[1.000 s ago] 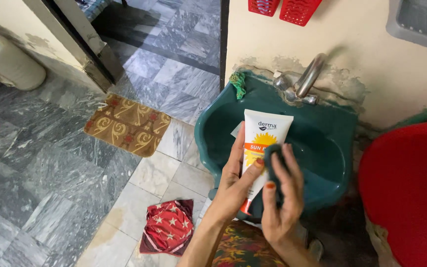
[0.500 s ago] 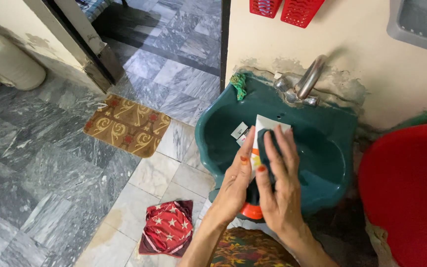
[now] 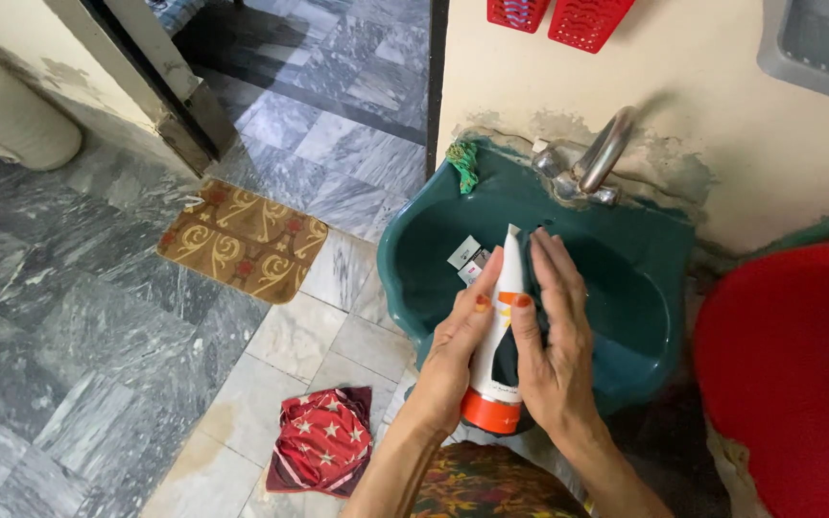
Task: The person rinses several toiletry tubes and a small bottle under running water in a green pedestal sink, then dries each item with a dark cloth. The person briefly leaves the sink area to retrieve the cloth and returns to continue drying the items.
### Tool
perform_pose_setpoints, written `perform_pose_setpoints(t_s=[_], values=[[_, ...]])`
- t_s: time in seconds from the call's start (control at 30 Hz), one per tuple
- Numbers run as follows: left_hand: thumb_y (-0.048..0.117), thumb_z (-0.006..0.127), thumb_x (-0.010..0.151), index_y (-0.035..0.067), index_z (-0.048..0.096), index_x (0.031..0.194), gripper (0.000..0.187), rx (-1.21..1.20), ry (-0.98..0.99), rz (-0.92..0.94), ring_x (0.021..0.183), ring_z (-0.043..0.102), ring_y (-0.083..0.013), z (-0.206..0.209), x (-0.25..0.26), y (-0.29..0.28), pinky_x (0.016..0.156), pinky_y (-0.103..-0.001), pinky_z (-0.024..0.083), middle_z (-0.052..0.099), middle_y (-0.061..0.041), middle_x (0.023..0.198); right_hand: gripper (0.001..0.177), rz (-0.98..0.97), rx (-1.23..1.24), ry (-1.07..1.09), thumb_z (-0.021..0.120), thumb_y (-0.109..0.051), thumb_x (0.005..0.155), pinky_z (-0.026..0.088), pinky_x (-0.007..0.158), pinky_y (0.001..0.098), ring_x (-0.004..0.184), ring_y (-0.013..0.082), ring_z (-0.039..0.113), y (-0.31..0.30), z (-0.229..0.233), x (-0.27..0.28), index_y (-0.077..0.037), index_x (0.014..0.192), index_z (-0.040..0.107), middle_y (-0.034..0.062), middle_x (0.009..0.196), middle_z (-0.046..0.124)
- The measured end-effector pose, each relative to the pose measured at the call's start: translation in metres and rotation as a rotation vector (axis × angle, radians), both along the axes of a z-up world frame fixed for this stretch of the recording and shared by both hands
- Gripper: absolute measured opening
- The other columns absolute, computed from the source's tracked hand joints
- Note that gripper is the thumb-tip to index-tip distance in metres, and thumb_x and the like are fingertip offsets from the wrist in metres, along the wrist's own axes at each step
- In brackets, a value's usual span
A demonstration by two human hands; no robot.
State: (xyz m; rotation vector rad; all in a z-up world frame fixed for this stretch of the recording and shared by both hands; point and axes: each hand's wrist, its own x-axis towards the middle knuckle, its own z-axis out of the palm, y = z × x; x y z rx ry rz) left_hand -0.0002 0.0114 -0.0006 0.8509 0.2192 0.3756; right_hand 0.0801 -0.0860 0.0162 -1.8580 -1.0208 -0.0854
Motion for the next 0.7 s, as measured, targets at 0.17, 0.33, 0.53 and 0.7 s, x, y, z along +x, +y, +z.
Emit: perform_pose_setpoints(t_s=[0.17, 0.33, 0.53, 0.7], values=[[0.033, 0.039, 0.107, 0.015, 0.039, 0.159, 0.055, 0.056, 0.067, 0.062, 0.140, 0.046, -0.0164, 0.006, 0.001, 0.012, 0.115, -0.030, 0.037, 0.045, -0.006, 0.159, 0.049, 0.103, -0.040, -0.171, 0.045, -0.029, 0.110, 0.030, 0.127, 0.0483, 0.156, 0.0400, 0.031, -0.002, -0.003, -0.013, -0.002, 0.151, 0.051, 0.0181, 0.164, 0.037], [0.037, 0.036, 0.107, 0.012, 0.041, 0.158, 0.056, 0.014, 0.087, 0.122, 0.134, 0.053, -0.0190, 0.006, 0.004, 0.017, 0.114, -0.031, 0.040, 0.052, -0.009, 0.154, 0.041, 0.183, -0.050, -0.175, 0.049, -0.016, 0.104, 0.030, 0.123, 0.0519, 0.153, 0.0418, 0.034, -0.009, -0.005, -0.026, 0.000, 0.141, 0.060, 0.0188, 0.158, 0.042], [0.021, 0.046, 0.101, 0.011, 0.050, 0.148, 0.049, -0.299, 0.090, 0.171, 0.116, 0.064, -0.0205, -0.008, 0.008, 0.023, 0.100, -0.035, 0.052, 0.063, -0.010, 0.137, 0.034, 0.271, 0.013, -0.114, 0.050, -0.014, 0.105, 0.040, 0.119, 0.0468, 0.152, 0.0413, 0.040, -0.021, -0.013, -0.034, -0.003, 0.133, 0.066, 0.0169, 0.151, 0.053], [0.026, 0.049, 0.106, 0.000, 0.061, 0.130, 0.037, -0.319, 0.065, 0.079, 0.101, 0.068, -0.0180, -0.027, 0.005, 0.023, 0.089, -0.033, 0.056, 0.071, -0.011, 0.115, 0.035, 0.229, 0.018, -0.141, 0.047, -0.017, 0.107, 0.035, 0.123, 0.0497, 0.152, 0.0407, 0.041, -0.022, -0.013, -0.034, -0.003, 0.133, 0.066, 0.0170, 0.153, 0.052]])
